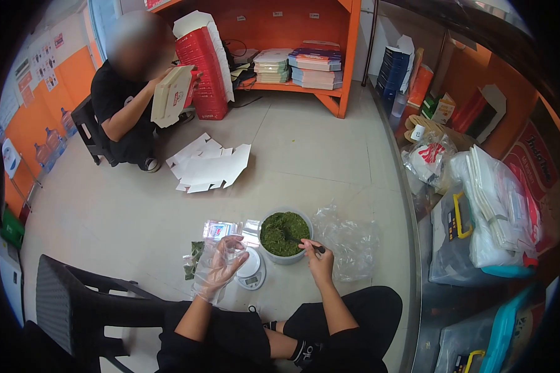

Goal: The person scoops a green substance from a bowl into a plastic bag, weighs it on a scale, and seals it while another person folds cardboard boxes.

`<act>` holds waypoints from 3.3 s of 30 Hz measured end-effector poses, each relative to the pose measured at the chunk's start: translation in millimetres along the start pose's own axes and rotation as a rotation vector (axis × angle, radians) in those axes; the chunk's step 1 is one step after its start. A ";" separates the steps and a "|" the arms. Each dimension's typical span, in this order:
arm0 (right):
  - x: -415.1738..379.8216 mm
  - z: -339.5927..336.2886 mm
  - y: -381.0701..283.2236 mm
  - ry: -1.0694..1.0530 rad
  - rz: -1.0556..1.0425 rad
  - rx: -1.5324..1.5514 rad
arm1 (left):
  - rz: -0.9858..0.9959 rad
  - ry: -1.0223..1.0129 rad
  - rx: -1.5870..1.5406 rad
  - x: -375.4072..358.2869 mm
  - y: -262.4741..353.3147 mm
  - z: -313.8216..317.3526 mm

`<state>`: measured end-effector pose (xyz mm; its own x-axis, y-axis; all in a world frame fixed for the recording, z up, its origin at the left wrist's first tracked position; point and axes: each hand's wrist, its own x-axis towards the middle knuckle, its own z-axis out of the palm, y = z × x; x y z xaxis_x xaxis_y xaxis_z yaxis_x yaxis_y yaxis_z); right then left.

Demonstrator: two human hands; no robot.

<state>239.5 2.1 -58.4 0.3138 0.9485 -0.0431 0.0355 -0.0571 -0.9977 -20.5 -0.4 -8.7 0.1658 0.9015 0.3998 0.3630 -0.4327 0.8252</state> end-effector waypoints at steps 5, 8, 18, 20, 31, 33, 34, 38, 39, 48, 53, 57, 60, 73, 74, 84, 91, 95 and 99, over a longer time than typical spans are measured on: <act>-7.8 -10.9 -22.9 0.042 -0.142 -0.157 | -0.053 -0.015 0.040 -1.8 3.0 -3.8; -10.9 -16.0 -33.4 0.076 -0.574 -0.539 | 0.007 0.007 0.005 -0.2 -1.8 -1.1; -18.3 0.3 -22.9 0.023 -0.534 -0.542 | -0.018 -0.028 -0.019 -3.7 -3.9 1.0; -17.9 1.7 -23.7 0.017 -0.424 -0.497 | -0.015 -0.014 -0.021 -2.7 -1.6 -0.7; -11.0 1.5 8.9 0.015 -0.004 -0.011 | 0.003 0.040 0.073 2.3 -1.5 0.6; -10.8 -2.3 4.4 0.020 0.077 0.044 | 0.005 0.048 0.057 0.8 -5.4 6.1; -8.6 -0.9 2.4 0.016 0.152 0.108 | 0.011 0.063 0.052 3.3 -3.4 4.9; -4.6 -5.4 12.4 0.009 0.269 0.203 | 0.058 0.083 0.137 -1.2 -9.7 6.8; -3.0 -4.7 13.2 0.030 0.295 0.286 | -0.011 0.056 0.118 -2.1 -12.4 6.9; 2.7 -16.2 15.1 0.144 0.400 0.426 | -0.011 0.072 0.139 -4.0 -15.4 15.7; 5.8 -21.8 2.2 0.172 0.404 0.524 | 0.061 0.014 0.327 27.3 2.1 13.6; 11.2 -25.3 -13.6 0.202 0.320 0.591 | 0.032 -0.120 0.394 62.4 -13.5 26.0; 14.5 -26.6 -33.4 0.227 0.221 0.600 | 0.040 -0.202 0.355 82.8 -27.6 47.3; 22.2 -29.9 -46.4 0.289 0.046 0.441 | 0.239 -0.232 0.389 104.6 -32.0 99.9; 23.2 -26.8 -44.5 0.272 0.004 0.396 | 0.207 -0.274 0.409 103.6 -27.1 99.6; 8.8 -9.2 -79.3 0.081 -0.357 -0.091 | 0.166 -0.194 0.451 89.4 -5.2 105.9; 2.6 -7.5 -85.4 0.051 -0.716 -0.288 | 0.169 0.018 0.371 86.1 -36.9 122.5; -1.3 -8.7 -86.3 0.045 -0.797 -0.351 | 0.104 0.081 0.345 86.9 -37.4 128.5; -2.7 -9.5 -83.2 0.050 -0.817 -0.336 | 0.008 0.027 0.244 87.6 -46.3 129.2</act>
<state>244.7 1.3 25.2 0.1091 0.7188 0.6867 0.5409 0.5366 -0.6476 95.7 99.7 -63.3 0.1464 0.8961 0.4189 0.5727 -0.4221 0.7027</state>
